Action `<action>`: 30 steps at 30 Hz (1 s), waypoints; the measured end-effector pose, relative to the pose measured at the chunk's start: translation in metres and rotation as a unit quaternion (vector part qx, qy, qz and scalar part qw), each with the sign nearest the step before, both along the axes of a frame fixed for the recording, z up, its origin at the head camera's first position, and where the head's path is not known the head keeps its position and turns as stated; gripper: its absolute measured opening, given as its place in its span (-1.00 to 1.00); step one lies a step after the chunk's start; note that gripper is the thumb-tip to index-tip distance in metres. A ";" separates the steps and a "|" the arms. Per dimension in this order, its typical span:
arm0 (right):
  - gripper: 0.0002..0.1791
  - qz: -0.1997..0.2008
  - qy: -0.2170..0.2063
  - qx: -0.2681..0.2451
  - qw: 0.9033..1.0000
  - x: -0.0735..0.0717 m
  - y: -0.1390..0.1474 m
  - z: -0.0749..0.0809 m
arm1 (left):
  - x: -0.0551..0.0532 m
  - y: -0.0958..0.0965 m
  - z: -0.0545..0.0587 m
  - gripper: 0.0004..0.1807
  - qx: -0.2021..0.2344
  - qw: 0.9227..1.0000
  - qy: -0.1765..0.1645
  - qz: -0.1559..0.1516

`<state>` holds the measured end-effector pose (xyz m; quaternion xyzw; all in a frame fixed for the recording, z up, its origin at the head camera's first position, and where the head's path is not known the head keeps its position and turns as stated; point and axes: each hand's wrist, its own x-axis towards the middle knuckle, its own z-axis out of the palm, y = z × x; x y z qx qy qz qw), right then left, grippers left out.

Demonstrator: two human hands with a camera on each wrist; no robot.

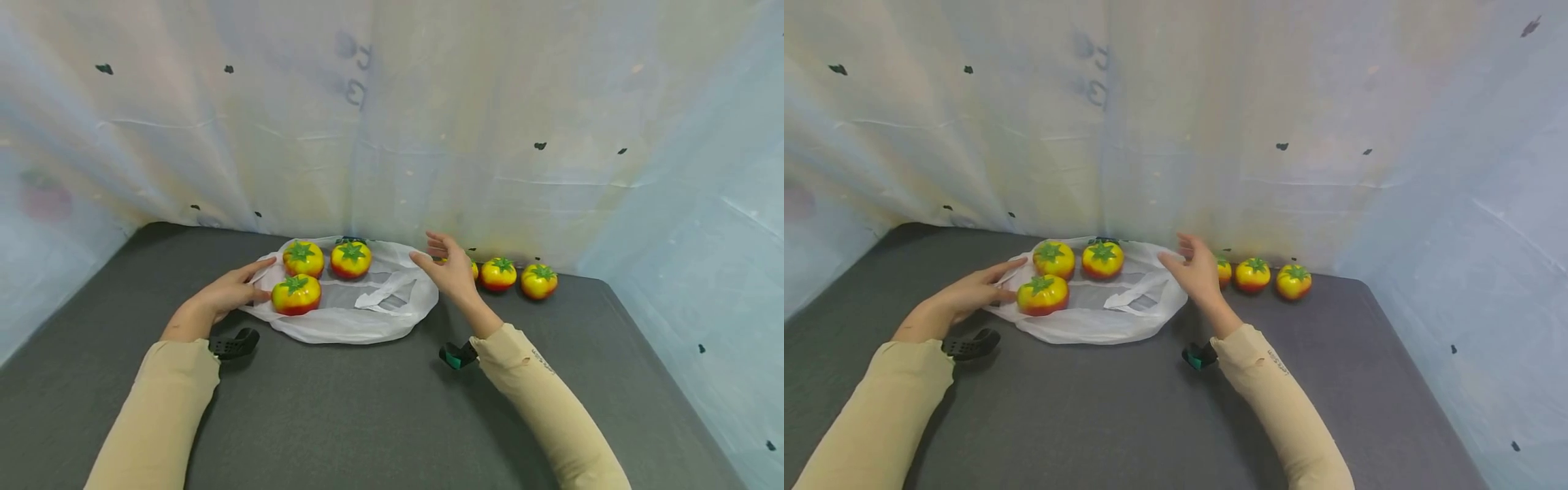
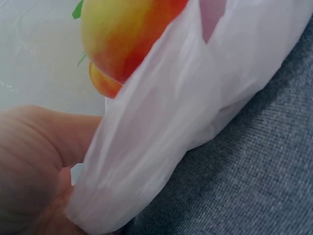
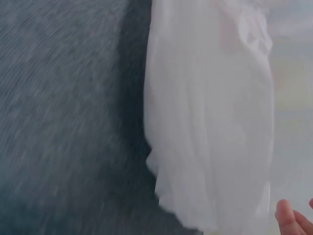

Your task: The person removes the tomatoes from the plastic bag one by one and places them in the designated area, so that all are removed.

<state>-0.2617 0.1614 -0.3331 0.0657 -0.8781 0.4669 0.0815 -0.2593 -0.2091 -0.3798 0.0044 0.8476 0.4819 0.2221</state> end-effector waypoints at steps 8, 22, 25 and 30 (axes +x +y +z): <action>-0.32 0.020 -0.006 -0.007 1.000 -0.007 -0.017 -0.003 | 0.000 0.000 0.001 -0.07 -0.001 1.000 -0.001 -0.005; -0.34 0.034 -0.019 -0.007 0.999 -0.013 -0.040 -0.008 | 0.001 -0.003 0.002 -0.07 0.005 1.000 -0.001 -0.016; -0.34 0.042 -0.026 -0.007 0.999 -0.015 -0.045 -0.009 | 0.001 -0.003 0.002 -0.07 0.006 1.000 0.000 -0.016; -0.35 0.050 -0.038 -0.004 0.998 -0.017 -0.054 -0.011 | 0.002 -0.003 0.002 -0.07 0.009 1.000 -0.001 -0.016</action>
